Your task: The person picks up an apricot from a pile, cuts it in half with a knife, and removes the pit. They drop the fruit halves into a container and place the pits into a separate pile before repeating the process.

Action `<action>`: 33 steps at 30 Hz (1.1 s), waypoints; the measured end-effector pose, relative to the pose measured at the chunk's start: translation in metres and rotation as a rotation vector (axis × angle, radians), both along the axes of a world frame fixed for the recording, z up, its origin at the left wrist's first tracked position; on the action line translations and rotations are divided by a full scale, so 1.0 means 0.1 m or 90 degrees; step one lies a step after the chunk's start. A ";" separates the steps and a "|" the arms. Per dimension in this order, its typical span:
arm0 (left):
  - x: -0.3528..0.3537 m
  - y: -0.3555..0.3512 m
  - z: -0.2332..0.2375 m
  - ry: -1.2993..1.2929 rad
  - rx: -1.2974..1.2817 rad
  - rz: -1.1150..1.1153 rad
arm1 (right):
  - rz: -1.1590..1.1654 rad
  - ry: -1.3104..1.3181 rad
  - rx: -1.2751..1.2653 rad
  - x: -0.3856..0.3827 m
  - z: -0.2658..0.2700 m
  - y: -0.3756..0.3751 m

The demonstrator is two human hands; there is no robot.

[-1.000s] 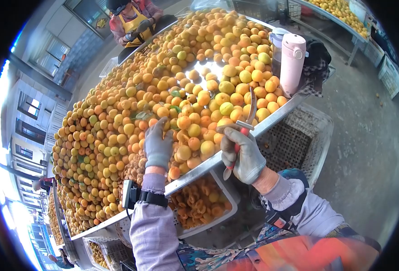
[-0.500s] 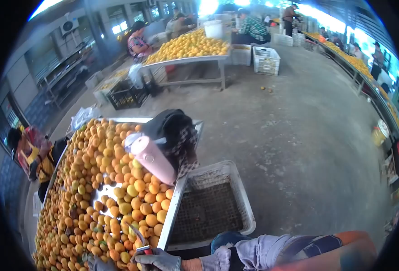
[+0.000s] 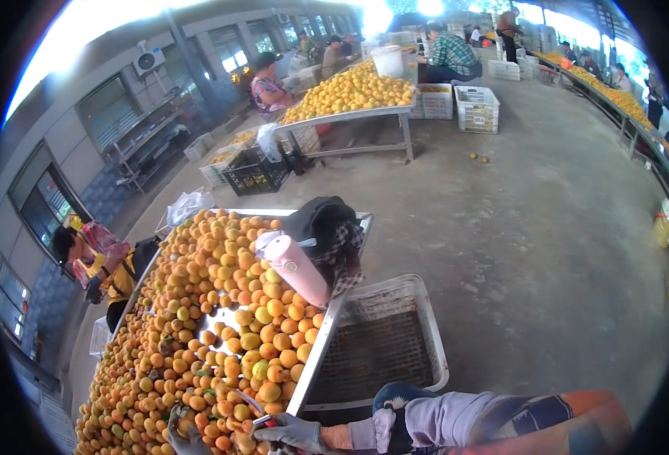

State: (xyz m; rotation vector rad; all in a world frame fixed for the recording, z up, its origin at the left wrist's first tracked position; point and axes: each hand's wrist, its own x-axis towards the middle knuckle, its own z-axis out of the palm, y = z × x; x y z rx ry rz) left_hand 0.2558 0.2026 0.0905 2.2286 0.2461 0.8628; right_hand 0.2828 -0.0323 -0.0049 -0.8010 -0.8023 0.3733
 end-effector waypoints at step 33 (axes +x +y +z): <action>-2.23 -2.09 -0.32 0.006 -0.698 -0.087 | 0.192 0.113 -0.524 -1.52 0.57 -1.08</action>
